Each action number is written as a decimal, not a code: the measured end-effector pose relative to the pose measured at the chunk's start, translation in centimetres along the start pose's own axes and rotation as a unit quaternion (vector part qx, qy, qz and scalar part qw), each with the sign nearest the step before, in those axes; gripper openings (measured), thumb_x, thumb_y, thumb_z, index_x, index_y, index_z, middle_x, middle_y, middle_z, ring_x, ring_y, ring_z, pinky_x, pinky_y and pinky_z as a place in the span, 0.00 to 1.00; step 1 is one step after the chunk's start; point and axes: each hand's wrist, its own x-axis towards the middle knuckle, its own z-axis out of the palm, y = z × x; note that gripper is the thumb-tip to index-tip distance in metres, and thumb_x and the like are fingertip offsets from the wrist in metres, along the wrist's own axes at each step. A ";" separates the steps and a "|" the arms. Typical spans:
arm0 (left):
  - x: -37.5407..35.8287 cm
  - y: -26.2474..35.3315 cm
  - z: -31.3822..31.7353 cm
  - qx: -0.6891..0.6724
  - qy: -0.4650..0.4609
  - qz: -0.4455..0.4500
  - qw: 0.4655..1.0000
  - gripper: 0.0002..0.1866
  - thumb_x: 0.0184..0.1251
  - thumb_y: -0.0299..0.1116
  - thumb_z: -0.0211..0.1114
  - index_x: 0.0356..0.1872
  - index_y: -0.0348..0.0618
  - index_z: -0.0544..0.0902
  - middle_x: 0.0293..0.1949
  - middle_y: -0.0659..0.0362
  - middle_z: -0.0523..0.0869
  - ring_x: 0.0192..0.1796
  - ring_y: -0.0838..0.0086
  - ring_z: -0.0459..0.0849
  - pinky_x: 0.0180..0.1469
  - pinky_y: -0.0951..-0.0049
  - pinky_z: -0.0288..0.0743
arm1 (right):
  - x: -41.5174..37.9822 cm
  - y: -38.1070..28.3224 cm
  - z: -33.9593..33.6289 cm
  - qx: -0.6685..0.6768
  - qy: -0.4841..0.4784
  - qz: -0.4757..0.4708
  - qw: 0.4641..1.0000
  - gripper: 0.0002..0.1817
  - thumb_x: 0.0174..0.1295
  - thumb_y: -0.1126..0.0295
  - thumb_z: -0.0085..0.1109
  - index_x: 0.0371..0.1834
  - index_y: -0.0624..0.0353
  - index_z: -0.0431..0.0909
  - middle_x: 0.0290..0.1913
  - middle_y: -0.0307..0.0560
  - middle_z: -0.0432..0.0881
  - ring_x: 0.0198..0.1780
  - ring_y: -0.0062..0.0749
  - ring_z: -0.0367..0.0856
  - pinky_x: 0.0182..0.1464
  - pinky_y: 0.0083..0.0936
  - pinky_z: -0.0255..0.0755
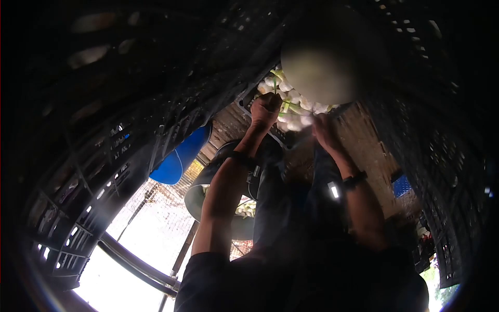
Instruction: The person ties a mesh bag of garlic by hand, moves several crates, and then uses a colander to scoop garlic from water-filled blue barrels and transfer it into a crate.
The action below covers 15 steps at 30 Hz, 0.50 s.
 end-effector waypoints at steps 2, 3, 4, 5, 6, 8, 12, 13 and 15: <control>0.5 -0.6 -0.3 -0.096 0.012 -0.080 0.992 0.10 0.62 0.35 0.64 0.24 0.43 0.81 0.24 0.50 0.83 0.29 0.53 0.84 0.30 0.60 0.76 | -0.4 -0.7 0.2 -0.032 0.028 -0.047 0.998 0.15 0.70 0.61 0.56 0.44 0.65 0.75 0.28 0.54 0.82 0.25 0.40 0.81 0.31 0.35 0.74; 0.9 -0.8 -0.5 -0.095 0.010 -0.081 0.992 0.10 0.62 0.35 0.64 0.24 0.43 0.81 0.24 0.50 0.83 0.29 0.53 0.84 0.30 0.60 0.76 | -1.0 -3.2 -0.2 -0.102 0.053 -0.044 0.992 0.13 0.69 0.62 0.58 0.44 0.63 0.76 0.28 0.55 0.81 0.27 0.45 0.82 0.32 0.35 0.75; 1.7 -0.8 -0.9 -0.084 0.031 -0.038 0.995 0.09 0.62 0.33 0.64 0.24 0.43 0.80 0.24 0.51 0.82 0.28 0.55 0.83 0.28 0.60 0.74 | -1.2 -4.7 -0.5 -0.173 0.077 -0.042 0.981 0.11 0.69 0.63 0.60 0.45 0.60 0.77 0.29 0.56 0.81 0.29 0.50 0.82 0.34 0.36 0.75; 2.5 -0.5 -1.6 -0.072 0.053 0.006 0.996 0.09 0.63 0.32 0.65 0.24 0.42 0.79 0.24 0.53 0.80 0.28 0.57 0.83 0.26 0.61 0.73 | -0.8 -4.9 -0.6 -0.173 0.077 -0.042 0.981 0.11 0.69 0.63 0.60 0.45 0.60 0.77 0.29 0.56 0.81 0.29 0.50 0.82 0.34 0.36 0.75; 3.2 0.8 -3.2 -0.144 0.060 -0.027 0.987 0.10 0.64 0.33 0.67 0.25 0.41 0.80 0.22 0.51 0.80 0.25 0.57 0.81 0.26 0.64 0.71 | -0.2 -5.0 -0.6 -0.165 0.117 -0.181 0.962 0.09 0.68 0.64 0.60 0.44 0.58 0.78 0.28 0.55 0.81 0.30 0.51 0.82 0.34 0.37 0.74; 4.3 1.6 -4.9 -0.161 0.051 -0.016 0.985 0.09 0.64 0.33 0.67 0.26 0.40 0.81 0.21 0.51 0.80 0.23 0.60 0.80 0.26 0.66 0.70 | 0.9 -5.2 -0.5 -0.148 0.152 -0.314 0.926 0.08 0.68 0.66 0.60 0.44 0.56 0.79 0.28 0.54 0.81 0.32 0.53 0.82 0.34 0.39 0.74; 5.2 0.8 -5.5 -0.194 0.040 -0.007 0.980 0.11 0.64 0.36 0.68 0.24 0.44 0.81 0.21 0.51 0.81 0.22 0.58 0.80 0.27 0.64 0.71 | 2.5 -7.6 -1.8 -0.205 0.005 -0.299 0.932 0.04 0.64 0.73 0.59 0.37 0.61 0.78 0.22 0.54 0.77 0.25 0.50 0.78 0.31 0.37 0.71; 5.3 0.5 -5.5 -0.186 0.052 0.009 0.981 0.13 0.65 0.38 0.68 0.24 0.44 0.81 0.20 0.51 0.80 0.22 0.59 0.79 0.27 0.65 0.71 | 2.9 -8.1 -1.9 -0.261 -0.021 -0.292 0.920 0.02 0.62 0.75 0.59 0.34 0.62 0.78 0.21 0.54 0.76 0.25 0.49 0.78 0.32 0.36 0.72; 5.1 0.3 -5.7 -0.197 0.016 -0.025 0.980 0.15 0.65 0.39 0.69 0.23 0.43 0.79 0.19 0.52 0.78 0.21 0.62 0.77 0.27 0.66 0.70 | 4.2 -7.1 -1.8 -0.256 -0.041 -0.286 0.923 0.02 0.58 0.79 0.59 0.32 0.62 0.76 0.23 0.54 0.75 0.26 0.46 0.78 0.31 0.33 0.71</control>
